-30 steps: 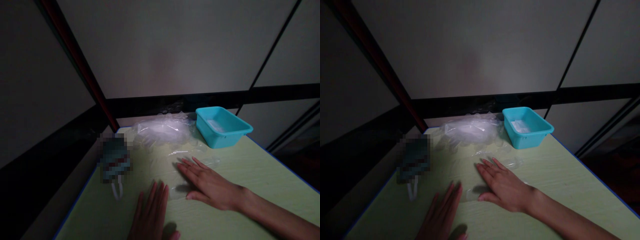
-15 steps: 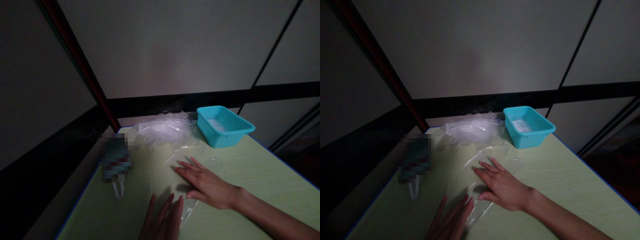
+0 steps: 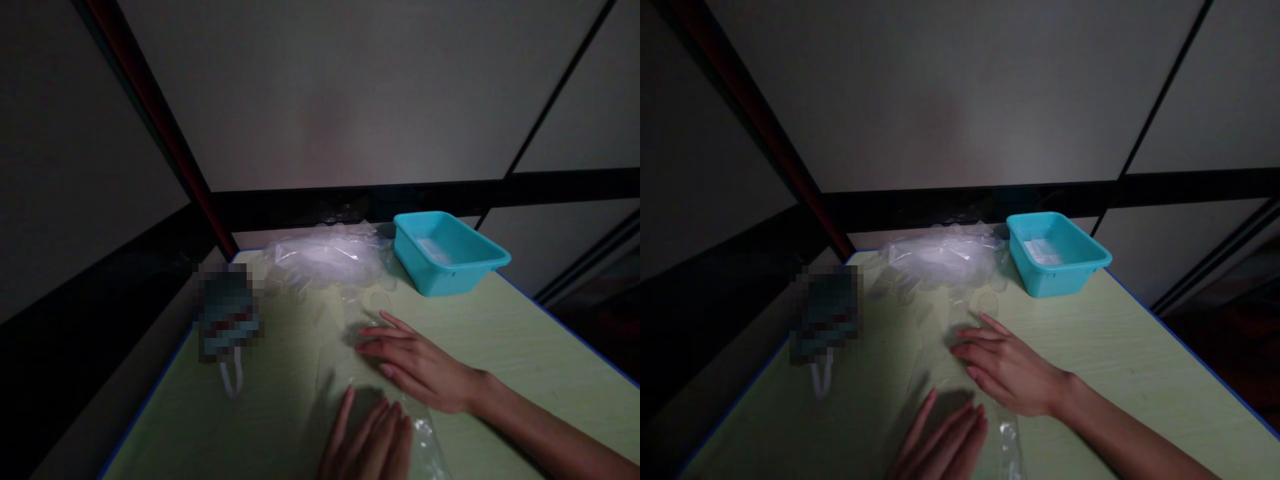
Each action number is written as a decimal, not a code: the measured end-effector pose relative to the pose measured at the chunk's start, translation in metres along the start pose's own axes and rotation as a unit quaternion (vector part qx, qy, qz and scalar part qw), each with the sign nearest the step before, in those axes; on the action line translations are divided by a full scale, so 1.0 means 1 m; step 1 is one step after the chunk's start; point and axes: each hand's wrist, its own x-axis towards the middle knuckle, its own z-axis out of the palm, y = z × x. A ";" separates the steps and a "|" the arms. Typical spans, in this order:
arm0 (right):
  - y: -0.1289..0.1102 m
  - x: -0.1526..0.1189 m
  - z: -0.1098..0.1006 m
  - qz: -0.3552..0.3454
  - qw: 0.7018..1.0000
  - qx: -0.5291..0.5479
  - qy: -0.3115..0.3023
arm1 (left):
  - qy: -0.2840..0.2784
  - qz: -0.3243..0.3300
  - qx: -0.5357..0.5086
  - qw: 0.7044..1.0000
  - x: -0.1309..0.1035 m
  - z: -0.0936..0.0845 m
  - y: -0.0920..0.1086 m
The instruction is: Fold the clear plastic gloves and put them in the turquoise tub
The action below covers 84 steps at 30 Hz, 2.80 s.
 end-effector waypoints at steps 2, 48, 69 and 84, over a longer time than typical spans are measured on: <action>0.003 0.000 0.000 0.028 0.999 -0.019 0.011 | -0.065 -0.006 0.028 0.998 -0.006 -0.015 -0.024; 0.010 -0.001 -0.004 -0.006 0.991 -0.050 -0.123 | -0.139 -0.074 0.098 0.983 -0.042 -0.021 -0.054; 0.040 0.043 0.004 -0.095 0.985 -0.024 -0.145 | -0.120 -0.081 0.066 0.987 -0.041 -0.021 -0.057; 0.069 0.054 0.006 -0.056 0.992 -0.036 -0.107 | -0.134 -0.078 0.067 0.986 -0.046 -0.021 -0.057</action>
